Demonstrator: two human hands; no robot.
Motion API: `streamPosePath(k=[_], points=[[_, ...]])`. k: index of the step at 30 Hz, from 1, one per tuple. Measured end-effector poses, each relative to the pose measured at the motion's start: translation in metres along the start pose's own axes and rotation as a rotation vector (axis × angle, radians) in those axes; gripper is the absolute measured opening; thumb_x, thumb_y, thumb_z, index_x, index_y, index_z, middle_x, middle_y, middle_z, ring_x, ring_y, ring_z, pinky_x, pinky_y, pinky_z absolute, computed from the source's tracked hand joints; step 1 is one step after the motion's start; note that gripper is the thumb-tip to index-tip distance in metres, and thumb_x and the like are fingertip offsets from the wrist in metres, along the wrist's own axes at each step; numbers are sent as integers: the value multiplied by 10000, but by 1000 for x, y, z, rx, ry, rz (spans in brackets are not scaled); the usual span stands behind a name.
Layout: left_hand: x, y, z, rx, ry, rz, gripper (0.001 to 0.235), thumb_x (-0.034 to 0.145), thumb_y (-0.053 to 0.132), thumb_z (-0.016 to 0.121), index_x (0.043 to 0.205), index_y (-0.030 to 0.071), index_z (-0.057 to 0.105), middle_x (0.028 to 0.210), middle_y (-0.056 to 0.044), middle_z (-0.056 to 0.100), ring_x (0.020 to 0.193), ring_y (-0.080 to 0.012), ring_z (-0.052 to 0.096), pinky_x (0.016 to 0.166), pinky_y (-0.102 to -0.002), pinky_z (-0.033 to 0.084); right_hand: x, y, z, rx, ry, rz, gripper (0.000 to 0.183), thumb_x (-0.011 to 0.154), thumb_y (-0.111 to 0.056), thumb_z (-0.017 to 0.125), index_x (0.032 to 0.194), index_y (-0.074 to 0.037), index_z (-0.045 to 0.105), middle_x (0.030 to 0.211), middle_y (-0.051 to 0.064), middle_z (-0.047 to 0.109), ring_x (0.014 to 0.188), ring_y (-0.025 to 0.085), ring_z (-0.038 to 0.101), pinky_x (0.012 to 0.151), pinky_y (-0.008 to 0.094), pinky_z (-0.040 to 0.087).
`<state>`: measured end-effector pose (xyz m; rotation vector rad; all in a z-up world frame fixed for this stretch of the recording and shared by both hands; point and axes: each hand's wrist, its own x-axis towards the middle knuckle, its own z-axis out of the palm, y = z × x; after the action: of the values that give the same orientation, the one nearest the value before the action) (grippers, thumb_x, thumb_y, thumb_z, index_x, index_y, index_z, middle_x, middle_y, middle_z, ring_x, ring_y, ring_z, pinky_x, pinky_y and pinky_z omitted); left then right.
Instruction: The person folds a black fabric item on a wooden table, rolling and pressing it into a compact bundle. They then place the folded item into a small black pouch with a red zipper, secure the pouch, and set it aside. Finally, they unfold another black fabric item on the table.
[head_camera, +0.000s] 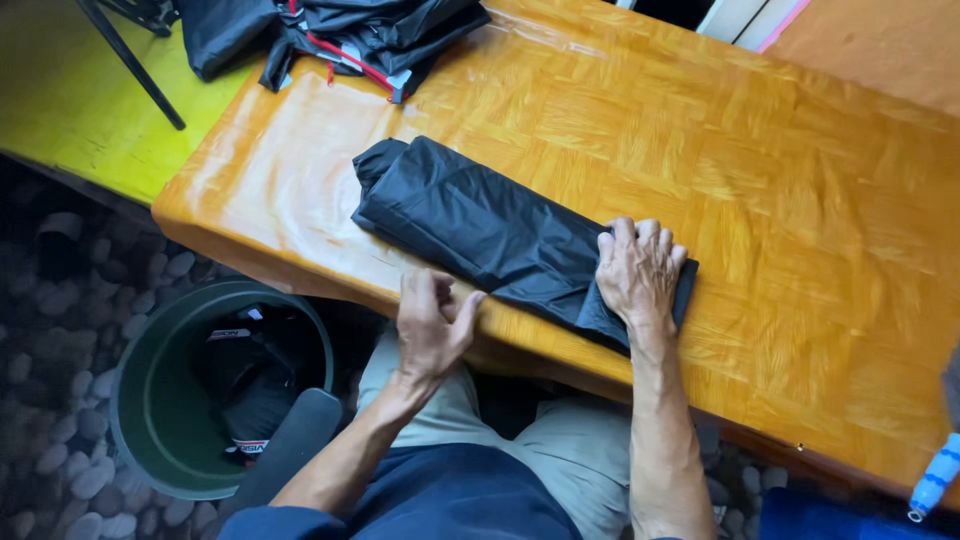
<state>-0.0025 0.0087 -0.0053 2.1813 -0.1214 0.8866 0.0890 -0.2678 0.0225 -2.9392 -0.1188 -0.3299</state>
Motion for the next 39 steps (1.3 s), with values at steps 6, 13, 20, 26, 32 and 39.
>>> streamPosePath(k=[6, 13, 20, 26, 32, 39], points=[[55, 49, -44, -536, -299, -940, 943, 789, 377, 878, 1429, -2, 299, 1268, -290, 614, 1132, -367, 674, 950, -467, 564, -1, 2, 1, 44, 12, 24, 296, 1075, -433, 468, 1196, -195, 596, 1092, 122, 568, 1121, 373, 555, 976, 561, 380], [49, 58, 4, -1070, 15, -1149, 860, 827, 215, 890, 1462, -55, 377, 1225, -154, 494, 1243, -271, 468, 1143, -575, 331, 1, 6, 2, 101, 3, 49, 304, 1069, -448, 463, 1207, -211, 593, 1110, 113, 568, 1143, 356, 548, 1012, 557, 370], [79, 73, 35, -787, 175, -1081, 811, 615, 210, 1021, 1247, -32, 573, 1112, -189, 619, 1104, -298, 609, 972, -463, 498, 1, 8, 5, 101, 28, 57, 316, 1058, -472, 459, 1196, -224, 599, 1113, 100, 582, 1135, 332, 555, 1015, 539, 373], [85, 68, 61, -721, 330, -1074, 938, 574, 161, 1015, 1335, 26, 484, 1215, -181, 582, 1178, -268, 582, 1047, -396, 471, -1, 5, 3, 89, 24, 51, 315, 1063, -454, 446, 1202, -208, 585, 1104, 103, 563, 1122, 331, 550, 994, 535, 374], [81, 44, 78, -698, 416, -1108, 701, 613, 19, 918, 1215, 6, 560, 1041, -144, 598, 976, -244, 617, 874, -367, 518, -1, 6, 4, 86, 24, 47, 299, 1054, -444, 460, 1200, -212, 580, 1094, 100, 561, 1116, 333, 551, 990, 535, 373], [70, 29, 83, -567, 325, -1008, 557, 634, 96, 932, 1094, 7, 630, 950, -113, 639, 910, -193, 645, 777, -339, 530, -1, 7, 6, 78, 25, 50, 306, 1051, -456, 462, 1201, -217, 581, 1085, 97, 559, 1111, 332, 546, 986, 535, 369]])
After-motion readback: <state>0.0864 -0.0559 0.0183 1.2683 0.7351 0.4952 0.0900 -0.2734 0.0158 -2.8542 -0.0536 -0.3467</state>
